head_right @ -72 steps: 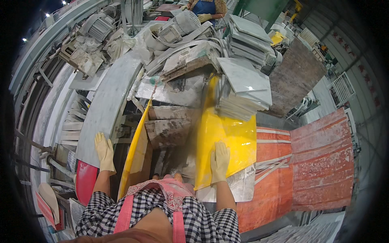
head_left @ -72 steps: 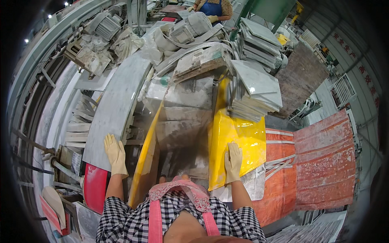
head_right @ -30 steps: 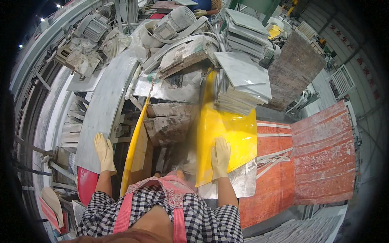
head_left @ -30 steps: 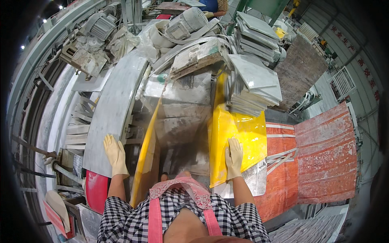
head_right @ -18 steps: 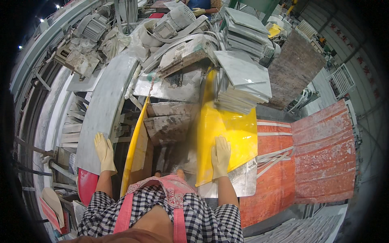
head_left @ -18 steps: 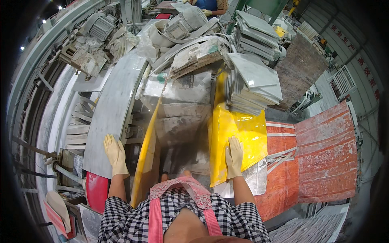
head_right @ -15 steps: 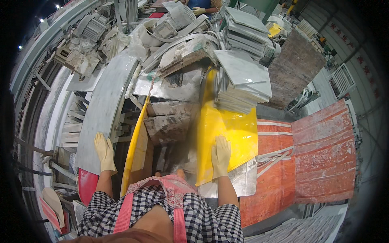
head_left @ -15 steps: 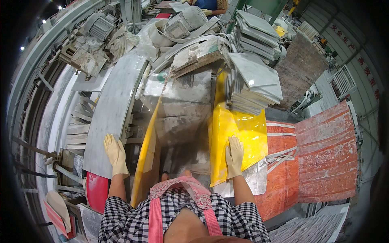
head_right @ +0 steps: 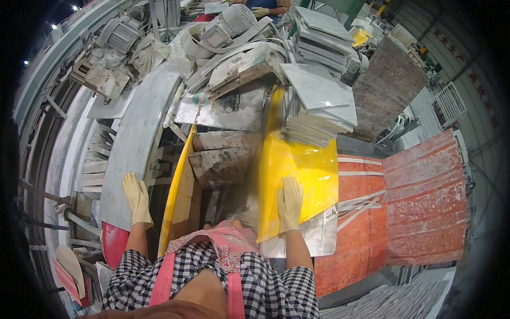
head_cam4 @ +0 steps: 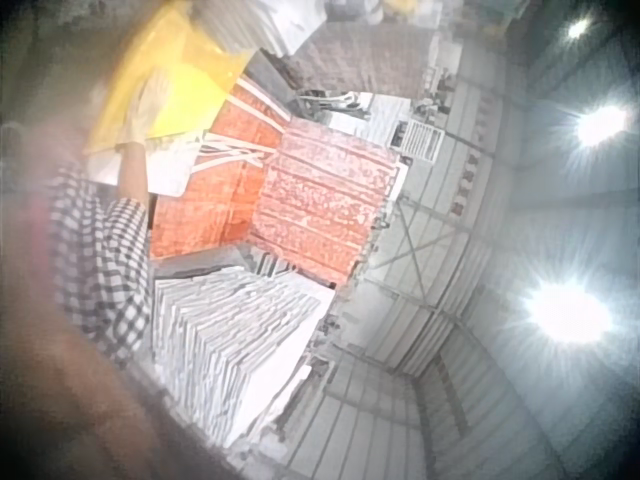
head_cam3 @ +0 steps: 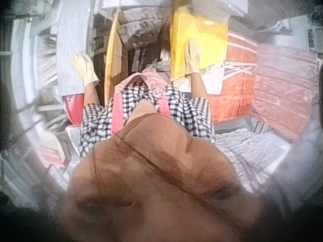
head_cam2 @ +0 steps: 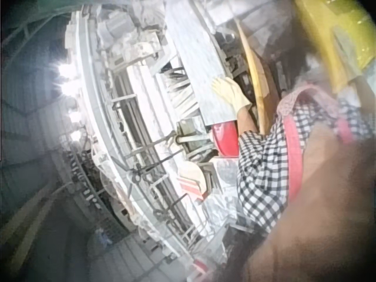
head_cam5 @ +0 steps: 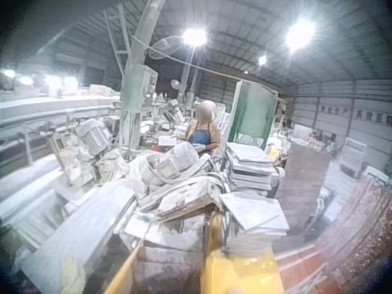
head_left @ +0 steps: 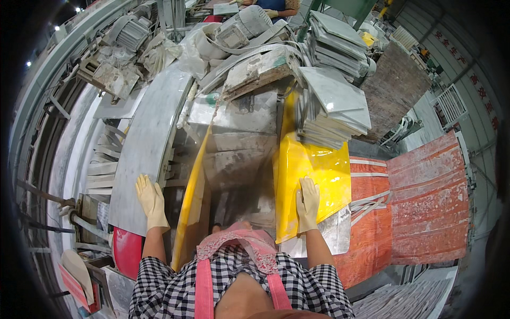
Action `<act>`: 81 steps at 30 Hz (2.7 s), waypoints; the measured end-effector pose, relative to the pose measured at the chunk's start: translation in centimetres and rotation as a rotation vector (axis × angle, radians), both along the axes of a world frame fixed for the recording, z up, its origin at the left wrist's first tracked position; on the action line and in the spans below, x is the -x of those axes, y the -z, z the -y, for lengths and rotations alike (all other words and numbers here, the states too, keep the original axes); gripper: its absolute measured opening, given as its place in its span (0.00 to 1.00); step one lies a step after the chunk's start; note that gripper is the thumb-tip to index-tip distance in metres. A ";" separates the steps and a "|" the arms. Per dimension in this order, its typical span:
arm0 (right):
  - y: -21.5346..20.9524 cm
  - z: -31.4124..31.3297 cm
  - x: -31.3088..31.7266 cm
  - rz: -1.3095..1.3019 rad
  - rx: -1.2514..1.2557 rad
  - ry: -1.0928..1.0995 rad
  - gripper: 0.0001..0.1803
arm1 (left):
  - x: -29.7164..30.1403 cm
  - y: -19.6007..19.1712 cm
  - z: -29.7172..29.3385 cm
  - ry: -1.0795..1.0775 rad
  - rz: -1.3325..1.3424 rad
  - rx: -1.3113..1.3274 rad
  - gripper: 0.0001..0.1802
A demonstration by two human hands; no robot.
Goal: The person repeatedly picks up rectangular tiles from a conveyor belt and stacks them onto a yellow tray. The person wears gloves and an apron while performing this repetitive stacking task in a factory setting.
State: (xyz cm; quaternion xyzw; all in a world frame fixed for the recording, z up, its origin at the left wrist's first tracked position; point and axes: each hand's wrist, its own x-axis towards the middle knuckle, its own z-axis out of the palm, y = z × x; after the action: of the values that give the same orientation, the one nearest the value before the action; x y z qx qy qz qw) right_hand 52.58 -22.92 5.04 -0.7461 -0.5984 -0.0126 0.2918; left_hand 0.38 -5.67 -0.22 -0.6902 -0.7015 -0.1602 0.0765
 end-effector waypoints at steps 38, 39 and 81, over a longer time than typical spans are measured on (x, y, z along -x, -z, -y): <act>-0.2 0.0 0.2 -0.026 0.020 0.012 0.25 | -0.1 -0.1 0.0 -0.026 -0.001 0.014 0.29; -0.2 -0.1 0.2 -0.025 0.019 0.010 0.25 | -0.1 -0.1 0.0 -0.028 -0.004 0.019 0.29; -0.3 0.0 0.1 -0.046 0.011 -0.006 0.25 | -0.2 -0.1 0.1 -0.030 -0.013 0.009 0.28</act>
State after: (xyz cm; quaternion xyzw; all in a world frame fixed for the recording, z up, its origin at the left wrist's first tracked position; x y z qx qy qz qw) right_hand 52.51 -22.95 5.31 -0.7458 -0.5939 0.0089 0.3016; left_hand 0.54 -5.74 -0.14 -0.6808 -0.7122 -0.1514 0.0800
